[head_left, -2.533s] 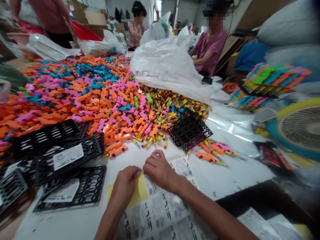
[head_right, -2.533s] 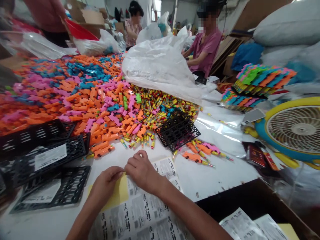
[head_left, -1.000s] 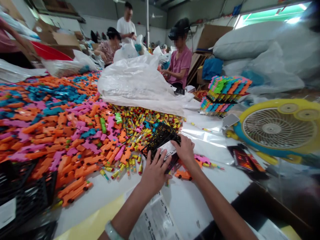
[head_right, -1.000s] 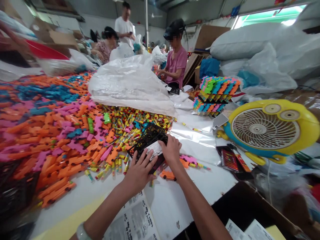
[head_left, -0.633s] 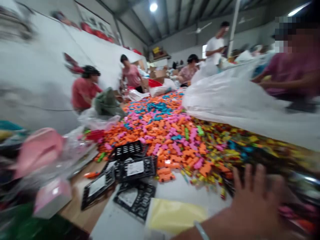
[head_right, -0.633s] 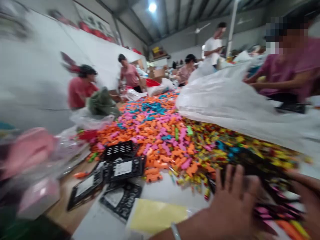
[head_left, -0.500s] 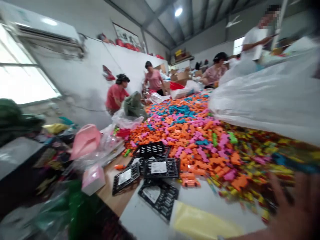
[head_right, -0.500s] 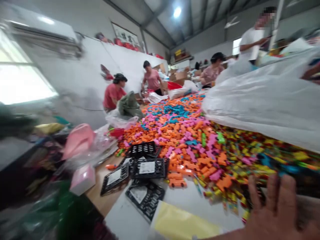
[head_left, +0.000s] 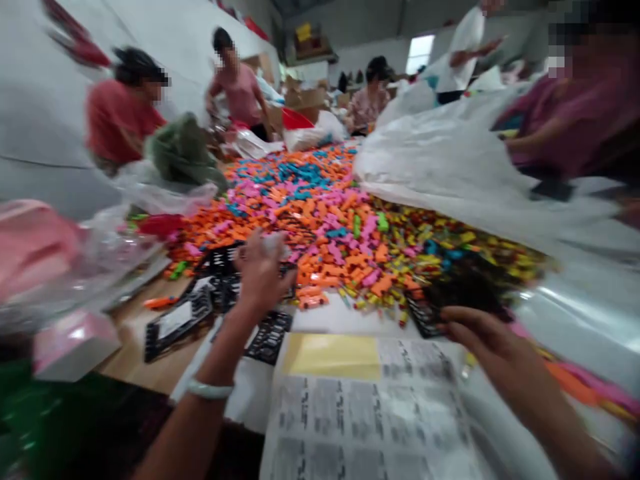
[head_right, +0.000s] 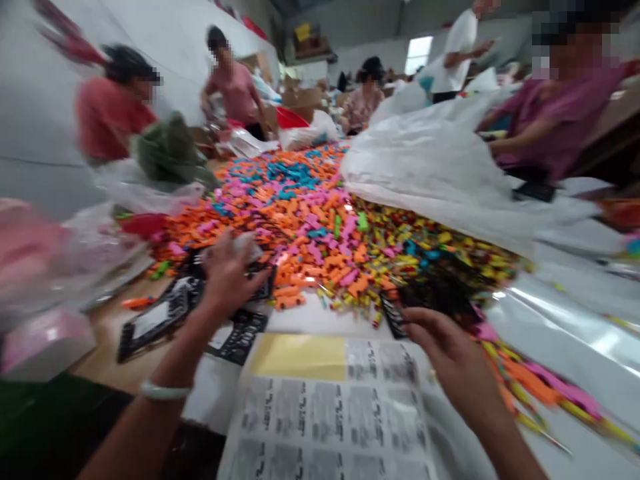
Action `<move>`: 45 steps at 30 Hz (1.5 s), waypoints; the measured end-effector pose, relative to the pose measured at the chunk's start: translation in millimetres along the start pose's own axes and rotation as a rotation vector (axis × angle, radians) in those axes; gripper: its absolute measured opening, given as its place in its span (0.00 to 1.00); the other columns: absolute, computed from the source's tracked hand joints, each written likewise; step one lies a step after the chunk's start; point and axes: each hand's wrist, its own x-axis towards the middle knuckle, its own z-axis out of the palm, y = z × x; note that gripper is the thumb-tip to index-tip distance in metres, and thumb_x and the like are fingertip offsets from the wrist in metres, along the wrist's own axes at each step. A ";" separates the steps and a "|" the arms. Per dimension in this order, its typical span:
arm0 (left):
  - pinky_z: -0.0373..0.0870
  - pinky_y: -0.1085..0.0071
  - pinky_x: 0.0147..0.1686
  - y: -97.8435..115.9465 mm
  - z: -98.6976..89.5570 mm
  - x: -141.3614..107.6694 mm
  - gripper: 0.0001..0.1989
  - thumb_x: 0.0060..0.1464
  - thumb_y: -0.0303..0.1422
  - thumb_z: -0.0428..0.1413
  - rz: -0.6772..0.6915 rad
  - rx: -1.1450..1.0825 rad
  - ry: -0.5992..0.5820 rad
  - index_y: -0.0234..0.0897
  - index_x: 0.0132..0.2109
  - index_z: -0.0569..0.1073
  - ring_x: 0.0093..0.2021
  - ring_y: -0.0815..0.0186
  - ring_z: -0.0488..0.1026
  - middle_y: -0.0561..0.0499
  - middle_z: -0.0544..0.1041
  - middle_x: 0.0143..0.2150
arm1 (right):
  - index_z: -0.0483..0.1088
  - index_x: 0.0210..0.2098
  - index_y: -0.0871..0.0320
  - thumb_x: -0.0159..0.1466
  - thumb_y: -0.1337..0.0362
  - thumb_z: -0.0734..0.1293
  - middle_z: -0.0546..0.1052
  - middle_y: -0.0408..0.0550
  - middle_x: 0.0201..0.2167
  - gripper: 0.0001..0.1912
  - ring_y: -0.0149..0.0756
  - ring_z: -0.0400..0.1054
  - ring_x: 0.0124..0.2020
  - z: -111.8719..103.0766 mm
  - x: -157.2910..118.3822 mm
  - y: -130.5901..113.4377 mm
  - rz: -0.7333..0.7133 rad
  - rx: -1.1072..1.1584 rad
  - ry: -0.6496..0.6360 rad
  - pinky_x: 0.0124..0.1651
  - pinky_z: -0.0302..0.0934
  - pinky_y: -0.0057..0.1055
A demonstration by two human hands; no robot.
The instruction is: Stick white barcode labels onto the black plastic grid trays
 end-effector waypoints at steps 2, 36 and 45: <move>0.36 0.40 0.62 -19.8 6.7 -2.0 0.36 0.57 0.46 0.53 -0.066 0.041 0.022 0.33 0.67 0.54 0.70 0.38 0.34 0.29 0.40 0.71 | 0.73 0.42 0.52 0.65 0.49 0.61 0.78 0.50 0.40 0.16 0.43 0.72 0.42 10.5 -4.3 -6.9 0.018 0.005 -0.084 0.45 0.67 0.40; 0.58 0.62 0.46 129.0 75.0 -91.9 0.13 0.61 0.26 0.46 0.184 -0.506 -0.750 0.37 0.39 0.75 0.46 0.59 0.71 0.47 0.77 0.40 | 0.68 0.39 0.59 0.69 0.63 0.62 0.73 0.49 0.36 0.06 0.38 0.62 0.40 78.8 -23.2 8.2 -0.386 -0.257 -0.421 0.45 0.55 0.36; 0.57 0.62 0.45 135.0 76.0 -92.6 0.13 0.58 0.23 0.45 0.179 -0.452 -0.741 0.36 0.38 0.74 0.46 0.56 0.70 0.45 0.76 0.39 | 0.70 0.39 0.57 0.70 0.68 0.59 0.74 0.48 0.35 0.08 0.37 0.62 0.38 82.8 -36.4 16.2 -0.549 -0.226 -0.237 0.44 0.56 0.36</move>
